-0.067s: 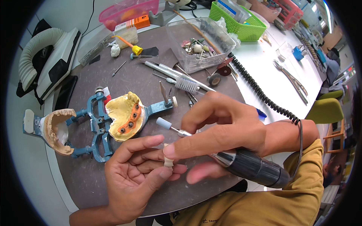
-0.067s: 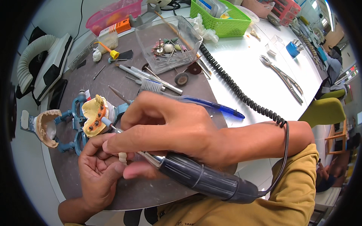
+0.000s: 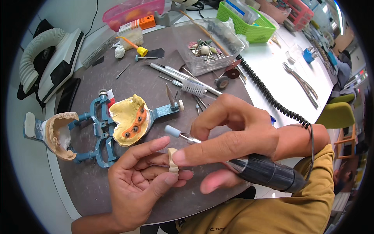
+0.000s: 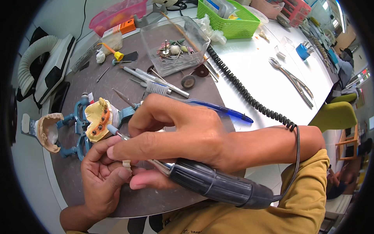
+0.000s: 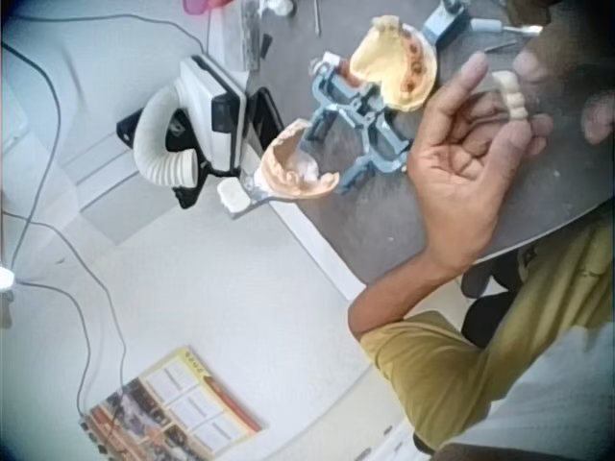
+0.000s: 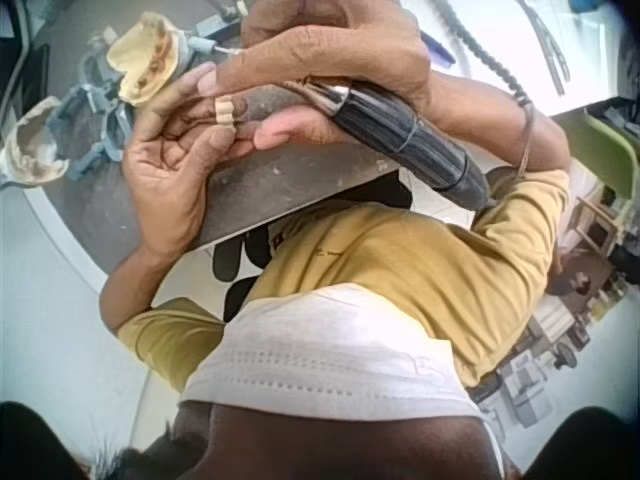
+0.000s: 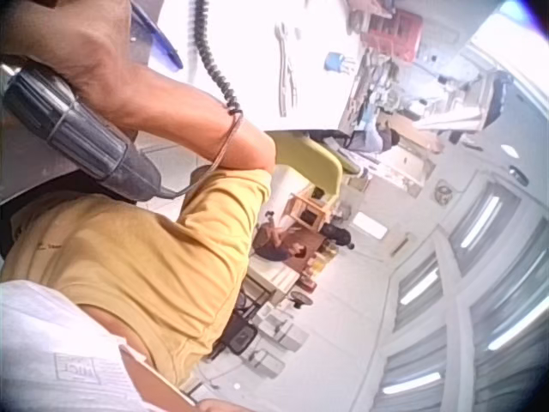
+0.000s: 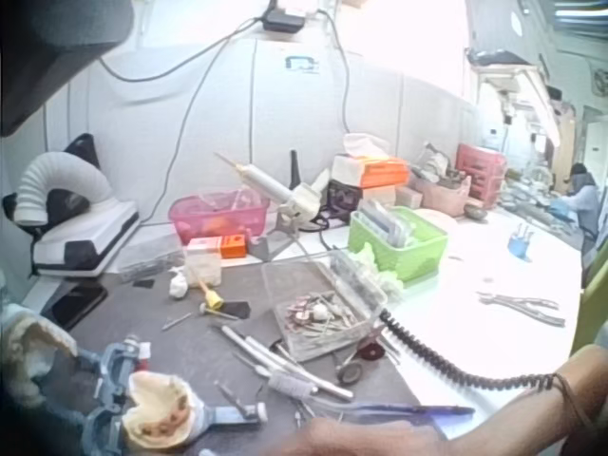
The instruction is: The person holds a dental crown and uses a rotary polishing tool to smooth the surface of the prosthetic while working at a laboratory bench.
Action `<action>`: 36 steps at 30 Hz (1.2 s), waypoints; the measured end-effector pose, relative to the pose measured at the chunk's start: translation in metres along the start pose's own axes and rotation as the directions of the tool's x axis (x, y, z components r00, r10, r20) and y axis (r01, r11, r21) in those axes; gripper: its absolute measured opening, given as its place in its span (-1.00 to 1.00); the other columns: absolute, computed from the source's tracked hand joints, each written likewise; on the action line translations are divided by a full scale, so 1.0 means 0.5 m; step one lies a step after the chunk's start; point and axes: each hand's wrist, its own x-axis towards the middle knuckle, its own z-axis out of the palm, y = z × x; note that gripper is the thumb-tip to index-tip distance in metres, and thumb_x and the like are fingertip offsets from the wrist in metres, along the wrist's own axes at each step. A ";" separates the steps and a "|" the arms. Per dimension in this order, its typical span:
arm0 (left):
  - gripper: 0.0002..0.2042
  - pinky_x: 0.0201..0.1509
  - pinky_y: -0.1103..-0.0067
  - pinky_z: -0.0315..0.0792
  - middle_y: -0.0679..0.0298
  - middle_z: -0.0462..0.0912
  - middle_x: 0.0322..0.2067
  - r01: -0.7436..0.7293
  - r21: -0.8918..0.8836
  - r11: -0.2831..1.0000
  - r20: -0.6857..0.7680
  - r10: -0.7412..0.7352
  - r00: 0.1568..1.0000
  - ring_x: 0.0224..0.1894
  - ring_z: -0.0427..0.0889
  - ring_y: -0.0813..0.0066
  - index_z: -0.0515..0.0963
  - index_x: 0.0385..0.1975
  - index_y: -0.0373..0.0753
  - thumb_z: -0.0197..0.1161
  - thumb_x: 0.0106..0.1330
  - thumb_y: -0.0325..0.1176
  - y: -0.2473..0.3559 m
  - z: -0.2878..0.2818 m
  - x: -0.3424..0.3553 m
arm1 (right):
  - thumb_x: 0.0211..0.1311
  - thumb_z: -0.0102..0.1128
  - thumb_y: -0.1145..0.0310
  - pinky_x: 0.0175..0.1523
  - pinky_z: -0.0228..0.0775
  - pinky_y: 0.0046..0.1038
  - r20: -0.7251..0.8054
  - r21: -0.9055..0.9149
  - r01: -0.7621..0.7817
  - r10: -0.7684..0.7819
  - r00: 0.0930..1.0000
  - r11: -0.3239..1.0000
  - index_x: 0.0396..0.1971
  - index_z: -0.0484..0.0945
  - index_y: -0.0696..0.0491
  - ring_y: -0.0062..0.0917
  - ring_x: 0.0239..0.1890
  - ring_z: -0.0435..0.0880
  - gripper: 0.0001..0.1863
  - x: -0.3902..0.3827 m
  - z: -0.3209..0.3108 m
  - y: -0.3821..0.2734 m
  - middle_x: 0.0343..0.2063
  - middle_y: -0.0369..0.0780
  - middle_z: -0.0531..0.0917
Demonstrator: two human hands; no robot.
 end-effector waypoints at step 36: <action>-0.48 -0.31 0.61 0.73 -0.12 0.61 -0.02 0.056 0.057 0.997 -0.007 -0.055 0.998 -0.30 0.79 0.26 0.34 0.22 -0.54 0.32 0.31 -0.48 -0.002 -0.018 0.001 | 0.04 0.47 0.55 0.02 0.65 -0.08 -0.059 -0.022 0.161 -0.162 0.985 0.987 -0.36 0.55 0.15 -0.10 -0.13 0.78 -0.77 -0.016 0.029 0.029 -0.43 -0.11 0.72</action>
